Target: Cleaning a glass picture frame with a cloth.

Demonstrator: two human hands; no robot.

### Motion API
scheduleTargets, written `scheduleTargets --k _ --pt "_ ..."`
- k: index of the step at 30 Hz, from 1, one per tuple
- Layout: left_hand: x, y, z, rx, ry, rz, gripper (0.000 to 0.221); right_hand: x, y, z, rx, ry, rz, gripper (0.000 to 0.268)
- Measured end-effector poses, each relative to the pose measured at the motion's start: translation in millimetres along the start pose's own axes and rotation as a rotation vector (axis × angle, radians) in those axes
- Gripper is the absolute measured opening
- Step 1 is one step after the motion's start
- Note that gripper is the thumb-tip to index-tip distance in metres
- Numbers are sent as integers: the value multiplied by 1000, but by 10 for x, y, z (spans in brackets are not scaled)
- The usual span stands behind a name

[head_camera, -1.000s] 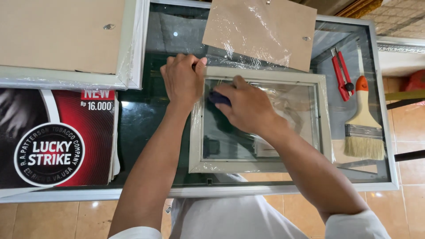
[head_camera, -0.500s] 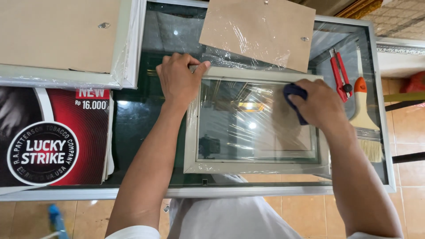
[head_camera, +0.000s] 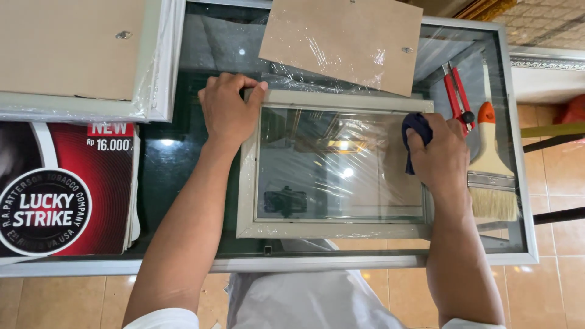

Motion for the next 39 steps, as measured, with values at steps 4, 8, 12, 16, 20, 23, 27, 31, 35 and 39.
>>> scheduleTargets --k 4,8,12,16,20,23,27,31,35,39 --pt "-15 -2 15 1 -2 21 20 -16 2 3 3 1 -18 36" --pt "-70 41 -8 20 -38 90 16 -19 4 -10 7 -1 -37 35" --pt "-74 63 2 24 -98 169 19 -39 -6 27 10 1 -51 34" --pt "-67 101 -4 31 -103 149 23 -21 3 10 -3 19 -56 34" --pt "-35 76 4 16 -104 115 22 -35 -9 22 1 11 -71 36" --pt "-22 53 8 -3 -118 110 21 -10 9 8 0 8 -75 37" --pt "-112 167 -2 -17 -137 146 32 21 40 -11 10 7 -60 37" --pt "-74 135 -5 -48 -137 156 31 -79 -56 43 2 -3 -40 37" --pt "-37 98 10 -58 -137 113 34 -140 -172 161 -14 -119 225 37" --pt "-40 165 -32 -7 -163 -21 33 -382 -352 688 -35 -222 353 30"
Point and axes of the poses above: each hand's wrist, its own z-axis away from the middle knuckle, its own x-axis out of the palm, y = z × x, the point moved 8 cm from there along -z, towards the middle knuckle, and after that the axes turned 13 degrees about x, right-handed, at the moved point
